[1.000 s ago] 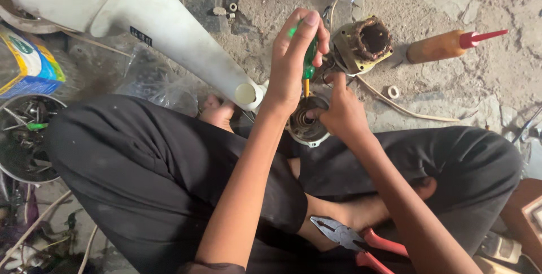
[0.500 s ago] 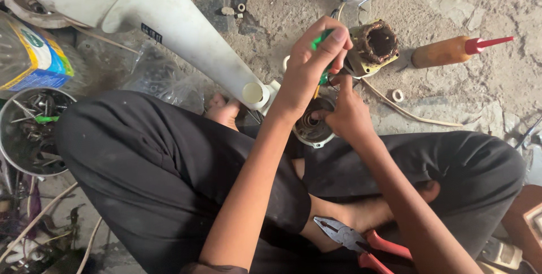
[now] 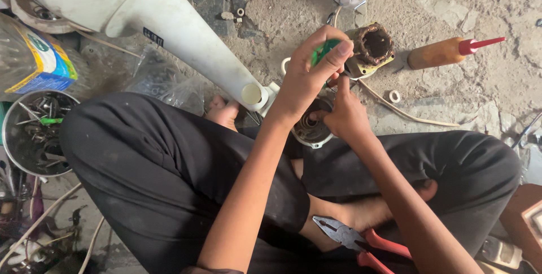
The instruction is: The person sits on the floor and works on a disassembled fan motor housing. They use a green screwdriver to manipulate internal components and wires, and occasionally use pliers to adjust parts within the motor casing.
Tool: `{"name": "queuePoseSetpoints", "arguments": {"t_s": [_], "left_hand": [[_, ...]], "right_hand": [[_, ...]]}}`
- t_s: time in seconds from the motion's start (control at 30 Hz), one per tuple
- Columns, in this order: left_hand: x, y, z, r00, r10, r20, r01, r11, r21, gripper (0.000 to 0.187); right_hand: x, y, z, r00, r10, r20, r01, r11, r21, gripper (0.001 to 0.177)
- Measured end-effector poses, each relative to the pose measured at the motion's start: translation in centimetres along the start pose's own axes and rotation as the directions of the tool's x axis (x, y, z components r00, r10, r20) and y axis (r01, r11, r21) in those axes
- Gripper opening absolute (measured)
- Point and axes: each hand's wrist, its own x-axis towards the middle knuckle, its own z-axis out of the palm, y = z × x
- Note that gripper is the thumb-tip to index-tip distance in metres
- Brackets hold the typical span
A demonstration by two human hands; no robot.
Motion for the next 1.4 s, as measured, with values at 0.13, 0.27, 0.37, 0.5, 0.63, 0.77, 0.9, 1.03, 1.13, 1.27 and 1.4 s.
{"name": "queuePoseSetpoints", "arguments": {"t_s": [0.13, 0.27, 0.37, 0.5, 0.63, 0.77, 0.9, 1.03, 1.13, 1.27, 1.4], "left_hand": [[0.0, 0.1, -0.1, 1.000, -0.011, 0.001, 0.011, 1.000, 0.021, 0.030], [0.1, -0.1, -0.3, 1.000, 0.002, 0.007, -0.002, 1.000, 0.004, 0.031], [0.3, -0.3, -0.4, 1.000, 0.019, 0.020, -0.019, 1.000, -0.005, 0.031], [0.2, -0.2, -0.4, 1.000, 0.002, -0.002, -0.002, 1.000, 0.002, 0.030], [0.5, -0.1, -0.3, 0.999, 0.034, 0.014, -0.034, 0.999, 0.022, 0.032], [0.5, 0.0, 0.0, 1.000, -0.021, 0.023, 0.022, 1.000, -0.020, 0.033], [-0.1, -0.4, 0.5, 0.991, -0.006, -0.134, 0.011, 0.999, 0.030, 0.038], [0.3, -1.2, 1.4, 0.961, -0.028, -0.274, 0.018, 0.999, -0.038, 0.039], [0.9, -1.6, 1.8, 0.914, 0.110, -0.389, -0.061, 0.989, 0.137, 0.039], [1.2, -1.8, 2.7, 0.844, 0.224, -0.487, -0.080, 0.951, 0.299, 0.037], [1.0, -2.1, 2.6, 0.818, 0.275, -0.505, -0.114, 0.939, 0.326, 0.035]], "right_hand": [[0.2, 0.3, 0.2, 1.000, -0.010, -0.012, 0.009, 1.000, -0.012, 0.094], [0.1, 0.6, 0.4, 0.994, -0.095, -0.062, 0.096, 0.995, 0.012, 0.094], [-0.1, 0.3, 0.3, 0.997, -0.062, -0.046, 0.063, 0.998, 0.024, 0.095], [-0.4, -0.4, -0.2, 0.999, -0.030, -0.027, 0.031, 0.999, 0.036, 0.093], [-0.5, -0.6, -0.3, 1.000, 0.017, -0.002, -0.017, 0.999, 0.030, 0.093], [-0.5, -0.3, -0.1, 0.994, -0.092, -0.053, 0.092, 0.996, 0.009, 0.091], [-0.3, 0.0, 0.0, 0.998, -0.057, -0.041, 0.057, 0.998, -0.002, 0.088], [-0.1, 0.3, 0.4, 0.998, -0.041, -0.043, 0.040, 0.998, -0.038, 0.078], [-0.2, 0.5, 0.4, 0.999, -0.040, -0.033, 0.040, 0.999, -0.007, 0.073], [0.0, 0.7, 0.6, 0.993, -0.096, -0.071, 0.096, 0.995, 0.000, 0.068], [0.1, 1.0, 0.8, 0.987, -0.126, -0.101, 0.129, 0.991, 0.023, 0.067]]}}
